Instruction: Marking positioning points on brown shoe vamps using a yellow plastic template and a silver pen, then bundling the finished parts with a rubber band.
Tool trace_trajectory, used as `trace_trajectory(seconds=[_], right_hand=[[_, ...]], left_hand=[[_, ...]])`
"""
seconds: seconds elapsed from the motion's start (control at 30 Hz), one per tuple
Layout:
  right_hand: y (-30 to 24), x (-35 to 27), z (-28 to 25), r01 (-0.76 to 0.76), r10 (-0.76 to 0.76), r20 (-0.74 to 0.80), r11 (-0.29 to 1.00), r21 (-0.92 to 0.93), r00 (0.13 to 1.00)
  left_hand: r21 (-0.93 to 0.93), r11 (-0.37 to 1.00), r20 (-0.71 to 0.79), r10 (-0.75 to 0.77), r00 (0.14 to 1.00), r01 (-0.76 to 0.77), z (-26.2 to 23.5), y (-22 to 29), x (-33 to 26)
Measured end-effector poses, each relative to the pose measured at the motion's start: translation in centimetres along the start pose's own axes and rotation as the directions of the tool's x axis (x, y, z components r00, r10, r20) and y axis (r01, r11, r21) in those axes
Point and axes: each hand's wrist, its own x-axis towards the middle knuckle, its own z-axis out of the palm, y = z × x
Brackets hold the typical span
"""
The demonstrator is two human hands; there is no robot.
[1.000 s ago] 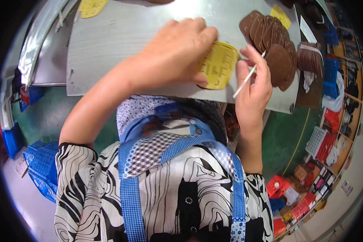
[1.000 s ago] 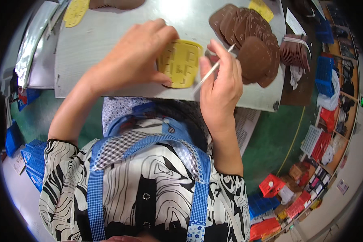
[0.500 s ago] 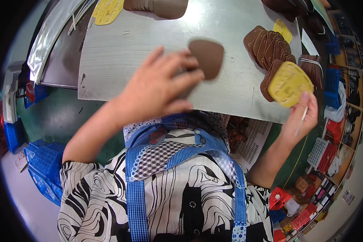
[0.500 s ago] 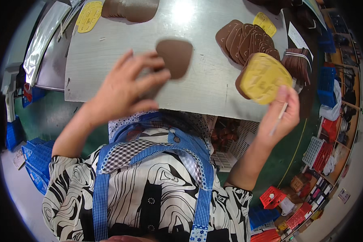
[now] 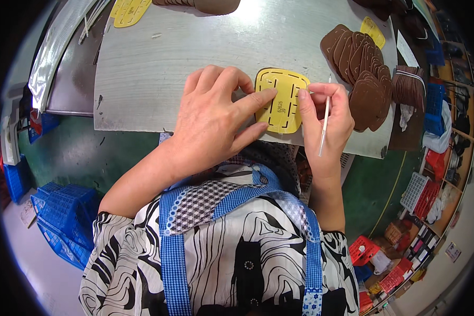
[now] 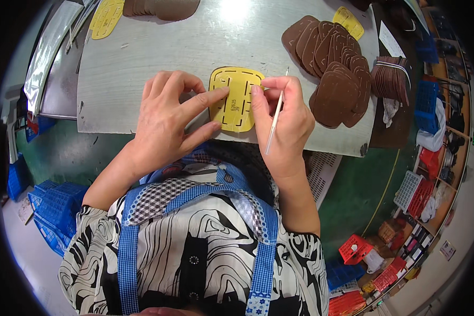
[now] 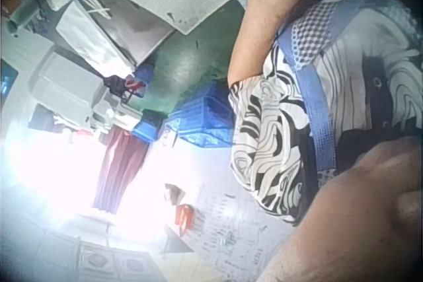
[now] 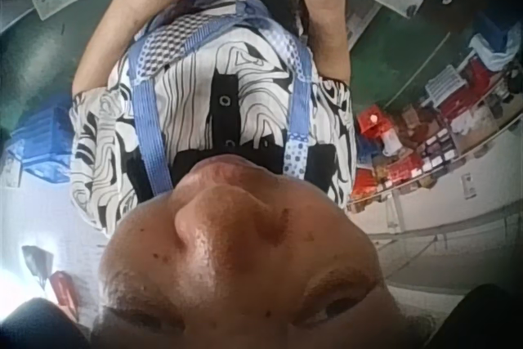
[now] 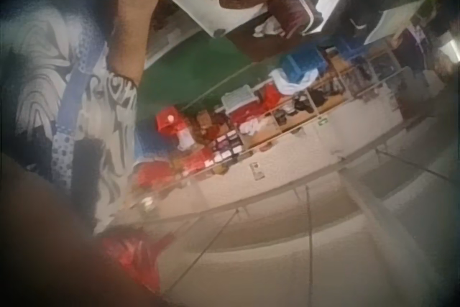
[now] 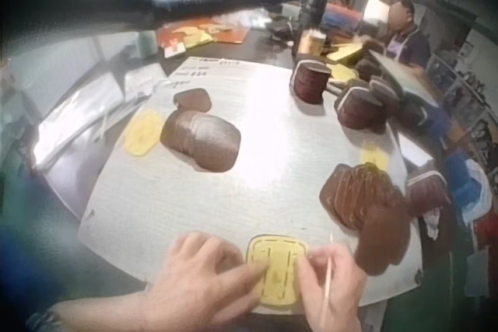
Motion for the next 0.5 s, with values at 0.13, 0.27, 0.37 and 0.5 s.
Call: trace_trajectory(seconds=[0.13,0.27,0.37,0.5], right_hand=[[-0.1,0.1,0.0,0.041,-0.04,0.02,0.998,-0.054,0.999],[0.2,0.1,0.1,0.116,-0.113,0.032,0.979,-0.17,0.993],[0.4,0.5,-0.6,0.247,-0.239,0.065,0.922,-0.299,0.969],[-1.0,1.5,-1.2,0.003,-0.005,0.01,0.969,0.249,1.0]], left_hand=[[0.019,1.0,0.032,-0.024,0.999,0.023,0.1,0.0,0.0],[0.04,0.999,0.053,-0.03,0.998,0.028,0.1,-0.1,0.1],[0.055,0.997,0.087,-0.054,0.995,0.049,0.0,0.1,0.1],[0.068,0.997,0.023,-0.03,0.999,0.028,0.5,0.0,-0.1]])
